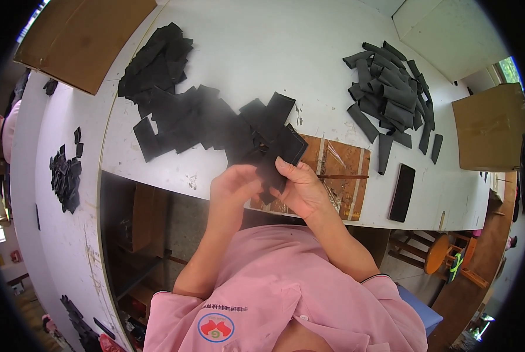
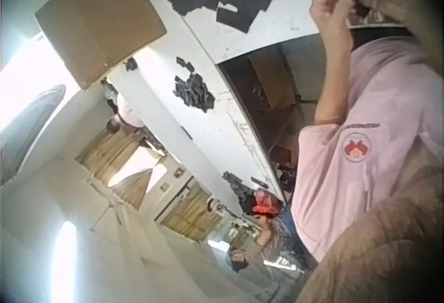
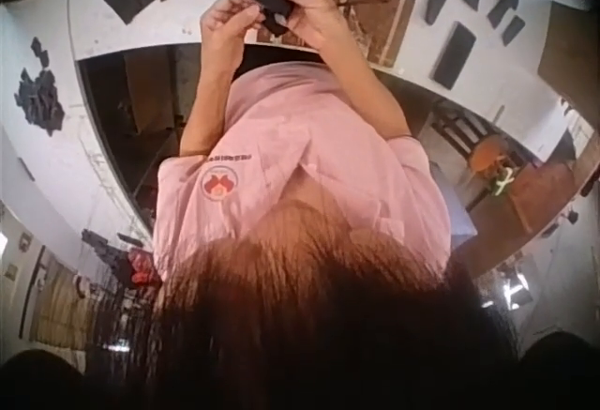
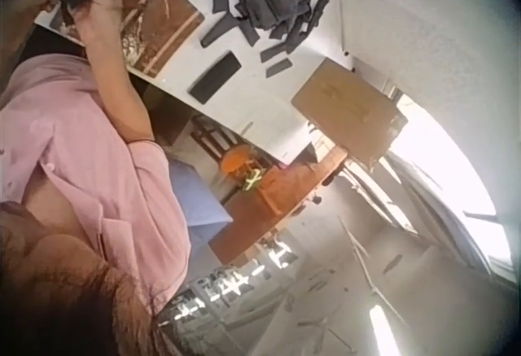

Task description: Inspecting and preparing small black rubber or foam strips at a workshop desk.

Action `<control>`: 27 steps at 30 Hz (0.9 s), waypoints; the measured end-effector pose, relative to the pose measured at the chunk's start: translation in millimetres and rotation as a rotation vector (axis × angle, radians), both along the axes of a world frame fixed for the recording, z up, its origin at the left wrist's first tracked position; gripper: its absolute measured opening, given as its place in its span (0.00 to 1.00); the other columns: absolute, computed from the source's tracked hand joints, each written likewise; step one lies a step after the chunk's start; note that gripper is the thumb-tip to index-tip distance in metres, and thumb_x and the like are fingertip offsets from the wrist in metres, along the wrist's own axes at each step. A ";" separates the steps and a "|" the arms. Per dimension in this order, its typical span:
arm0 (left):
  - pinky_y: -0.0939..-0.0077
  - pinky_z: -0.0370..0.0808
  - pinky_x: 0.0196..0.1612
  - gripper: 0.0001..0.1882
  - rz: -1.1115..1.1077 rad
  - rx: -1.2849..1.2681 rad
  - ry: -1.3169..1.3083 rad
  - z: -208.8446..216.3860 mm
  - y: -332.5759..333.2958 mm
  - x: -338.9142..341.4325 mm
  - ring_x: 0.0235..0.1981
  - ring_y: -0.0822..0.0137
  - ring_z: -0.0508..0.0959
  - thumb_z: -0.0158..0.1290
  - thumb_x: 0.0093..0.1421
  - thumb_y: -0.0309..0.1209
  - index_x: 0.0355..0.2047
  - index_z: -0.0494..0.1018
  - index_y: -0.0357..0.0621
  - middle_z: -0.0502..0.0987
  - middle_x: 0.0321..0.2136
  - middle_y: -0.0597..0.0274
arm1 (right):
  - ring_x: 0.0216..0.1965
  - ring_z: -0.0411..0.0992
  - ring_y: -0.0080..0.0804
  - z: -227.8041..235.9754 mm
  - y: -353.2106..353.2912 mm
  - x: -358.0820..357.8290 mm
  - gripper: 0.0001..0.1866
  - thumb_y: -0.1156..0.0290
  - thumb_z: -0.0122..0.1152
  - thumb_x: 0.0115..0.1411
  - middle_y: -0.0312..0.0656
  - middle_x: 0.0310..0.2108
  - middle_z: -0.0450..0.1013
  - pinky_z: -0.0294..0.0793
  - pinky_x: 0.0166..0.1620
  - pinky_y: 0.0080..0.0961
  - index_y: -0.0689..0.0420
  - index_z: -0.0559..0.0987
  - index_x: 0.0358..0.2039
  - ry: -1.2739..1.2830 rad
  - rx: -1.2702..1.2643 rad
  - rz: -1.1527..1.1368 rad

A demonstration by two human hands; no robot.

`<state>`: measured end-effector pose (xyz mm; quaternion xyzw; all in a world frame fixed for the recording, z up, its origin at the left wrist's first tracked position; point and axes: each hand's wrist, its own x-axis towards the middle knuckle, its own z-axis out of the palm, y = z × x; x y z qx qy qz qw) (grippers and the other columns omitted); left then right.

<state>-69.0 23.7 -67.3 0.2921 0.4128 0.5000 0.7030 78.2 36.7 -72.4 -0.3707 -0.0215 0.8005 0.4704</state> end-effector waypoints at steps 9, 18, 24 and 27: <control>0.85 0.71 0.28 0.09 -0.022 0.001 0.017 -7.5 -1.6 1.2 0.23 0.75 0.74 0.52 0.50 0.21 0.34 0.70 0.34 0.74 0.24 0.61 | 0.30 0.69 0.22 -3.9 -1.9 0.9 0.09 0.69 0.57 0.53 0.35 0.30 0.70 0.67 0.29 0.19 0.56 0.71 0.34 0.018 0.009 0.012; 0.88 0.66 0.24 0.05 0.063 0.046 0.147 -5.5 -4.4 6.4 0.20 0.80 0.70 0.52 0.51 0.22 0.29 0.71 0.35 0.73 0.21 0.66 | 0.29 0.71 0.28 9.8 -13.0 1.8 0.11 0.69 0.59 0.50 0.39 0.29 0.72 0.69 0.27 0.25 0.60 0.73 0.32 -0.939 0.368 0.451; 0.85 0.68 0.21 0.04 0.054 0.214 0.491 2.9 -12.6 21.9 0.20 0.78 0.71 0.48 0.50 0.19 0.28 0.70 0.35 0.72 0.19 0.66 | 0.22 0.69 0.32 35.4 -36.1 2.7 0.11 0.68 0.65 0.42 0.41 0.22 0.68 0.68 0.25 0.23 0.62 0.75 0.24 -1.332 0.861 0.028; 0.91 0.64 0.20 0.02 0.036 0.239 0.430 9.4 -16.1 28.5 0.18 0.83 0.67 0.51 0.51 0.19 0.27 0.70 0.36 0.70 0.18 0.70 | 0.22 0.68 0.32 23.0 -34.7 12.4 0.10 0.73 0.63 0.43 0.41 0.23 0.67 0.68 0.26 0.23 0.61 0.75 0.28 -1.318 0.897 0.033</control>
